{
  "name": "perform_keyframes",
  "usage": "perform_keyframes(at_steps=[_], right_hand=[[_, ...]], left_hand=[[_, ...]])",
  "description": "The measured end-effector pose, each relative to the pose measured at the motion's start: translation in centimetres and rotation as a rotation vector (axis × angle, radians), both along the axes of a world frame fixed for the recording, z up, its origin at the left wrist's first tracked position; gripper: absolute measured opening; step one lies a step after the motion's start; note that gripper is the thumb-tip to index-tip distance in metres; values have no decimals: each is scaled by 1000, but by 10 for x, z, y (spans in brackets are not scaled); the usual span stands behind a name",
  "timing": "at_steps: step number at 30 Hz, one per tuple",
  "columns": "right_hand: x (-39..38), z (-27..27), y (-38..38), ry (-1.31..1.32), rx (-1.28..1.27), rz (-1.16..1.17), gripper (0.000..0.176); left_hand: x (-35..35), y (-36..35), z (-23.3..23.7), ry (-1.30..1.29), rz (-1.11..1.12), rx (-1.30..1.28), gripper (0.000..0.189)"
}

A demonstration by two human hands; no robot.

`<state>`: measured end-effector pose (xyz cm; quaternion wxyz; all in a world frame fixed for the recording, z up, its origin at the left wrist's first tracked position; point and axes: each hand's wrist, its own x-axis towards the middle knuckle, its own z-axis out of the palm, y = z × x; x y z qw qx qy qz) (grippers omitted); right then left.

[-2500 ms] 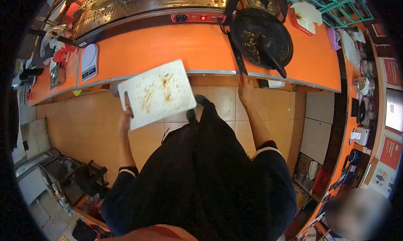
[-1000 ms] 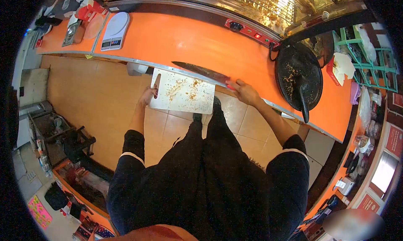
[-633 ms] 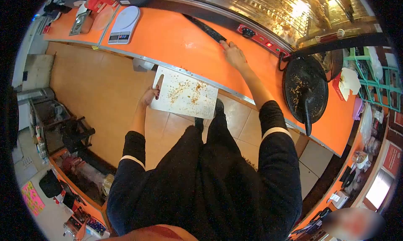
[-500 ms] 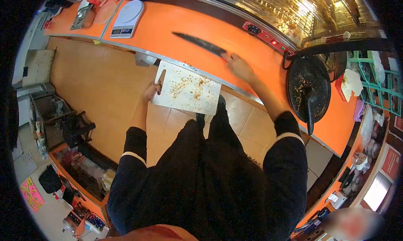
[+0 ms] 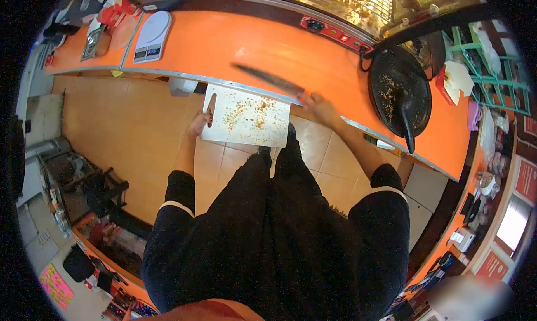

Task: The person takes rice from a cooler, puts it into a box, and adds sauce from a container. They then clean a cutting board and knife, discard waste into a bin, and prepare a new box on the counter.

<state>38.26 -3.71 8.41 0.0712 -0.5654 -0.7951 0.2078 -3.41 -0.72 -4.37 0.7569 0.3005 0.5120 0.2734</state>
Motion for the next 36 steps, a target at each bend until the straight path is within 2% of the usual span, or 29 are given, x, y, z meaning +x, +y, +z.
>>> perform_keyframes(at_steps=[2,3,4,6,8,9,13,15,16,18,19,21,24,25,26,28,31,32,34,35,36], right_hand=[[1,1,-29,60,141,236,39],[0,23,-41,40,-24,198,34],[6,22,-46,35,-21,180,34],[33,13,-60,85,79,-81,33],[72,-16,-51,55,66,-364,33],[75,1,-43,-136,104,-431,33],[93,-21,-13,-234,230,-527,35],[77,-23,-8,-159,143,-395,37],[70,-23,-18,-154,137,-400,37],[52,-18,-46,-63,58,-149,37],[43,-13,-59,-60,60,-150,37],[29,0,-76,78,121,116,38],[8,19,-49,98,86,65,37],[7,8,-29,-43,-74,-2,37],[6,1,-4,-43,-71,9,37],[2,-9,36,16,67,-115,38],[-11,-11,46,-14,42,-96,39],[-15,-14,38,-9,42,-85,39],[-22,-17,3,17,-3,131,38],[-28,-12,-2,17,0,144,38],[-34,-5,-6,66,129,245,38]], left_hand=[[5,-3,-1,-9,13,-4,23],[10,-3,0,-14,-7,-1,23],[14,-3,0,-19,16,-11,23],[22,-5,3,-27,35,-18,22],[32,-7,7,-41,60,-43,20],[36,-8,7,-39,53,-39,20],[51,-7,-2,-57,17,-42,20],[56,-6,-3,-53,-17,-45,20],[58,-7,-4,-61,-25,-32,20],[57,-7,-2,-65,-32,-14,20],[57,-7,-1,-57,-27,-5,20],[53,-6,1,-50,-18,5,19],[38,-2,2,-14,-3,-8,19],[31,0,2,-12,-39,1,18],[24,3,2,-9,-71,10,18],[11,5,2,-19,-46,25,17],[-8,7,4,31,-19,22,17],[-11,9,13,52,-7,35,16],[-19,9,18,73,17,48,16],[-25,11,15,54,26,36,16],[-32,12,13,35,36,24,17]])
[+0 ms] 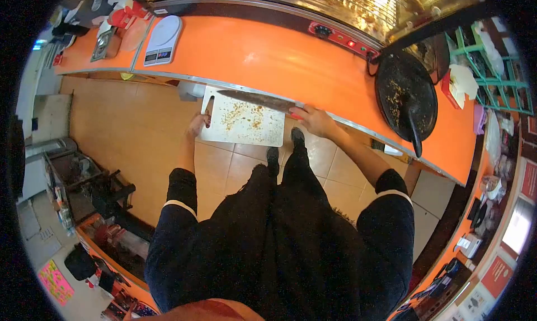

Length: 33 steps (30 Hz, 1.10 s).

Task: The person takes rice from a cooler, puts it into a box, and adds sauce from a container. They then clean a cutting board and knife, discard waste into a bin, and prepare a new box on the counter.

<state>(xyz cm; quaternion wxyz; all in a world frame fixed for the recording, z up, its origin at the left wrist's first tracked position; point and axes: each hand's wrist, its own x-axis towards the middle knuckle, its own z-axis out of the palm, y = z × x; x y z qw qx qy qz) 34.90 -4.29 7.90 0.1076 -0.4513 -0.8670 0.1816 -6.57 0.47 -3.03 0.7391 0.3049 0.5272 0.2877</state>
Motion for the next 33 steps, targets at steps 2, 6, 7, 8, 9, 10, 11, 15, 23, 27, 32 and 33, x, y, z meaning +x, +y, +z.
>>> perform_keyframes(at_steps=[2,6,7,8,9,10,11,15,23,27,32,33], right_hand=[[-9,2,14,61,128,115,38],[-46,10,112,-2,-97,-298,37],[-53,5,133,-2,-90,-287,37],[-58,-2,150,-26,-60,-295,37],[-63,-7,160,-50,-31,-307,37],[-63,-13,160,-46,-28,-305,37],[-63,-14,148,-49,-34,-193,37],[-53,4,79,-103,-215,27,38],[-99,13,170,-55,-120,-130,36],[-120,-5,182,-62,-7,-79,36],[-56,-14,64,-50,-46,161,37],[-46,7,39,-30,-101,145,37]], left_hand=[[-10,2,-3,-15,34,-10,20],[-28,7,1,-22,92,-22,26],[-33,9,2,-22,104,-15,26],[-35,9,2,7,108,-11,23],[-38,9,3,37,108,-9,19],[-42,10,4,40,110,-5,19],[-45,11,4,19,124,-12,20],[-54,9,-1,21,119,0,21],[-54,9,6,76,111,41,14],[-57,12,13,76,157,36,14],[-82,3,-38,100,26,205,14],[-76,3,-35,67,70,99,15]])
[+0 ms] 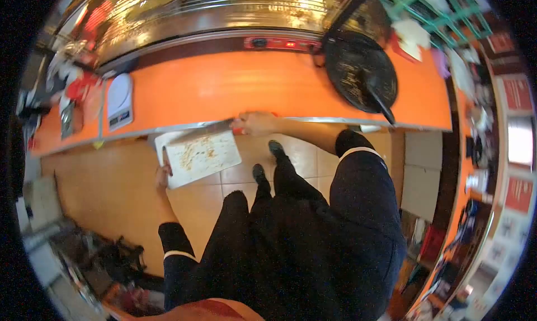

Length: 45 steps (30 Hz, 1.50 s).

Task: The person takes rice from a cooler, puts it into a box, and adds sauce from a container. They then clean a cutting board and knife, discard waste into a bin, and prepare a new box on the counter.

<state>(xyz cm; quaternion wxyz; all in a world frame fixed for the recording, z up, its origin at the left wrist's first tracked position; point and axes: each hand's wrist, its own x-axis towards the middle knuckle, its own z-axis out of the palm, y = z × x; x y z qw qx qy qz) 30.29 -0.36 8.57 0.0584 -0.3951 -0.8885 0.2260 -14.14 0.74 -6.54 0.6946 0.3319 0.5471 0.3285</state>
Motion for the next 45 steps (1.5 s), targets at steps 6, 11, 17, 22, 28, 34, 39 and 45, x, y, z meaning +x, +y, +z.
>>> perform_keyframes(at_steps=[6,11,17,22,28,34,39,45], right_hand=[[59,-14,-91,61,-26,-414,39],[72,23,-138,0,-197,-386,37],[40,34,-130,351,-187,-486,38],[2,76,-79,335,-206,-151,42],[-23,87,1,288,-462,36,45],[-14,120,91,268,-838,197,46],[-22,101,176,212,-969,421,47],[-94,68,227,36,-1051,637,47]], left_hand=[[48,-8,-12,-37,-42,-57,15],[76,-34,-18,-18,-199,12,5],[79,-61,6,-10,11,71,9],[81,-129,58,-135,342,160,15],[143,-223,82,-251,937,79,15],[248,-250,128,-212,1501,65,9],[331,-231,101,-228,1883,61,7],[366,-202,84,0,2151,153,5]])
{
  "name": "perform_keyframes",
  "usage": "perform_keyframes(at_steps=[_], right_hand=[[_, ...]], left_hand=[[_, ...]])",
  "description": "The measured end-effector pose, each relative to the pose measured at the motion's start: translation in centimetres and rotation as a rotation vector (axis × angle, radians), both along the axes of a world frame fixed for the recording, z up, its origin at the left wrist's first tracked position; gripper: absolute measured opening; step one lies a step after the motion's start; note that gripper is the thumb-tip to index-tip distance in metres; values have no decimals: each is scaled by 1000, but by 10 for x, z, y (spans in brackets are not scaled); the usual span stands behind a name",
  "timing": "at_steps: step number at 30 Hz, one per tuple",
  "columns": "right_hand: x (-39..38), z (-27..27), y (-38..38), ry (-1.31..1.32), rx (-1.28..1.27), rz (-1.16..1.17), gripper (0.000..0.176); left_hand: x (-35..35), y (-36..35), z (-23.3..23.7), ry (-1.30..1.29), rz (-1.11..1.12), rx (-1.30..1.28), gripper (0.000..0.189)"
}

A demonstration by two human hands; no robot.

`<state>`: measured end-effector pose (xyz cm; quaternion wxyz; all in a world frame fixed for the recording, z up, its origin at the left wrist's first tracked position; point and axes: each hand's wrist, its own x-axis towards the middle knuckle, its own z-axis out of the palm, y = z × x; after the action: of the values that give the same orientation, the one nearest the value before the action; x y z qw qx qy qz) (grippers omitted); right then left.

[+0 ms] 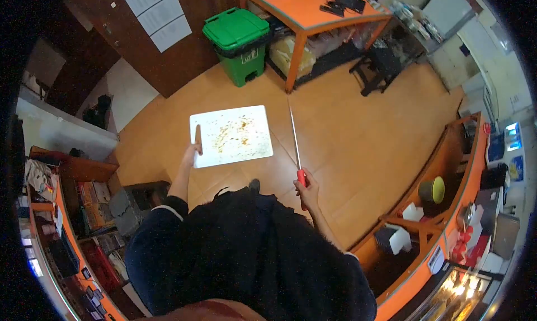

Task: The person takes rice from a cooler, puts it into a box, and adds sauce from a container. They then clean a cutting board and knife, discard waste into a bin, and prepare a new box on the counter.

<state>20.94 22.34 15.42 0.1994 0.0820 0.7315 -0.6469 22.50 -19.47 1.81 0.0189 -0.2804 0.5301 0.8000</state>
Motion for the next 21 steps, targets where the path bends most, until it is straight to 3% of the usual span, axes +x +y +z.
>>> perform_keyframes(at_steps=[2,6,7,11,14,20,21], right_hand=[[-23,-12,16,25,-6,32,46],[-73,-10,22,89,-28,174,46],[-81,-36,28,137,-26,164,46],[-118,-63,36,169,-52,235,46],[-148,-105,35,202,-52,275,46],[-203,-106,24,321,-126,460,45],[-215,-97,20,389,-101,478,45]], left_hand=[[20,18,-1,-47,189,36,5],[30,32,11,-63,317,39,7],[18,39,-20,-41,340,42,8],[28,57,-32,-10,427,47,9],[28,40,-94,28,447,-27,9],[35,55,-121,98,637,10,12],[35,51,-139,201,669,68,12]])
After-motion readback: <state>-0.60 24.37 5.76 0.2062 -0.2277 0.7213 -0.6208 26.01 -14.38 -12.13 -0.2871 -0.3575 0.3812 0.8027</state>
